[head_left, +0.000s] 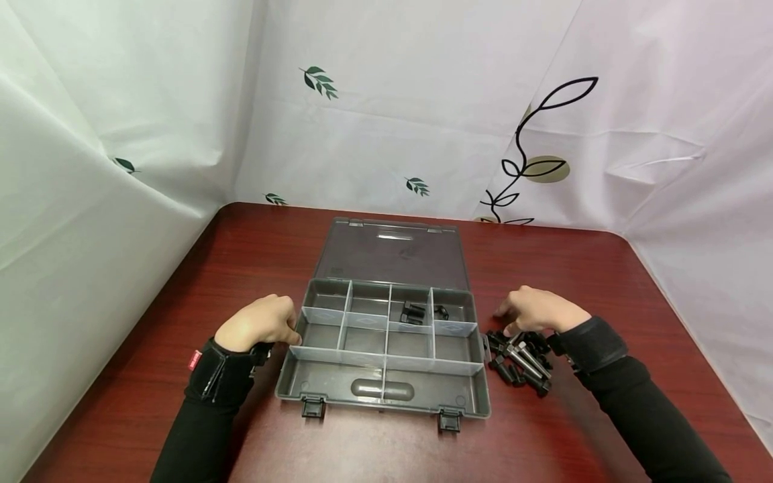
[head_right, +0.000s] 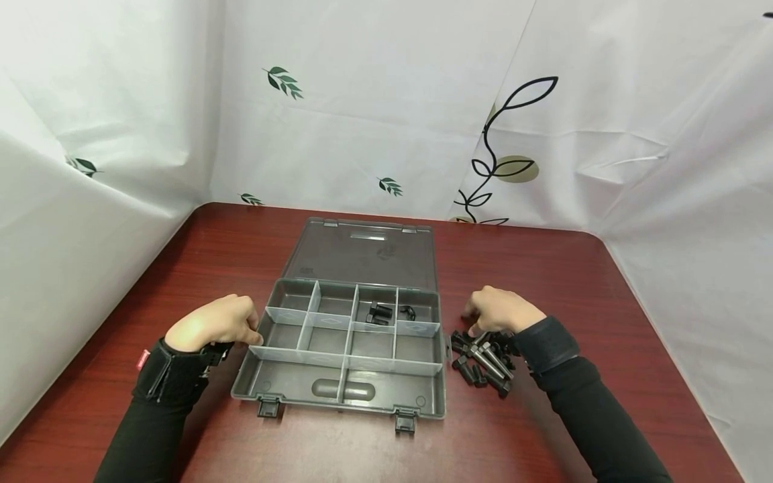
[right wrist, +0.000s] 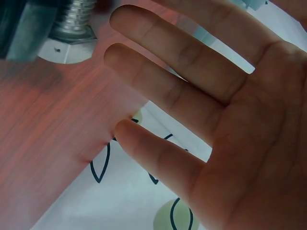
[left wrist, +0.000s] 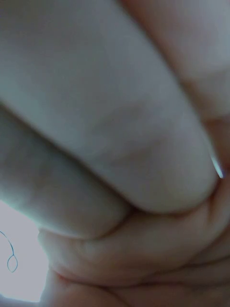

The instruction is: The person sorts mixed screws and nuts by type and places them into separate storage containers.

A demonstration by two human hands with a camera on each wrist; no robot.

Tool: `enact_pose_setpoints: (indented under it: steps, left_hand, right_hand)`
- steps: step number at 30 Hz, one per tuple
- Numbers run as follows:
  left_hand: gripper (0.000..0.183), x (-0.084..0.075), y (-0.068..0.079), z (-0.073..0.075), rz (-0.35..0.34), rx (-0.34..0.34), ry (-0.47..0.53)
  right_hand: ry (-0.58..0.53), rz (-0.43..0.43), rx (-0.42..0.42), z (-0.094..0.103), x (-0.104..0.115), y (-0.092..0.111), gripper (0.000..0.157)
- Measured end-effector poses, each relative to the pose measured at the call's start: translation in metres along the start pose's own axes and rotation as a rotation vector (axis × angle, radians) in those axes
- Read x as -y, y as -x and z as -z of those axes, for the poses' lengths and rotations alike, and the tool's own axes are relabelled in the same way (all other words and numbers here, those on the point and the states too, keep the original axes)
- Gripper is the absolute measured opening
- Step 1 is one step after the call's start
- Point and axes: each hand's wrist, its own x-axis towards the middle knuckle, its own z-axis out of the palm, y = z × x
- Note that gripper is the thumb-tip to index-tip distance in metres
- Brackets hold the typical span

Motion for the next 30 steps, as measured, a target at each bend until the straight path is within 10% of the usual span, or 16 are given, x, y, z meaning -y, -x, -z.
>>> enact_pose_setpoints:
  steps: [30]
  left_hand:
    - [0.033, 0.0012, -0.0003, -0.0007, -0.011, -0.004, -0.005]
  right_hand:
    - [-0.028, -0.053, 0.026, -0.0085, 0.003, -0.0001, 0.029]
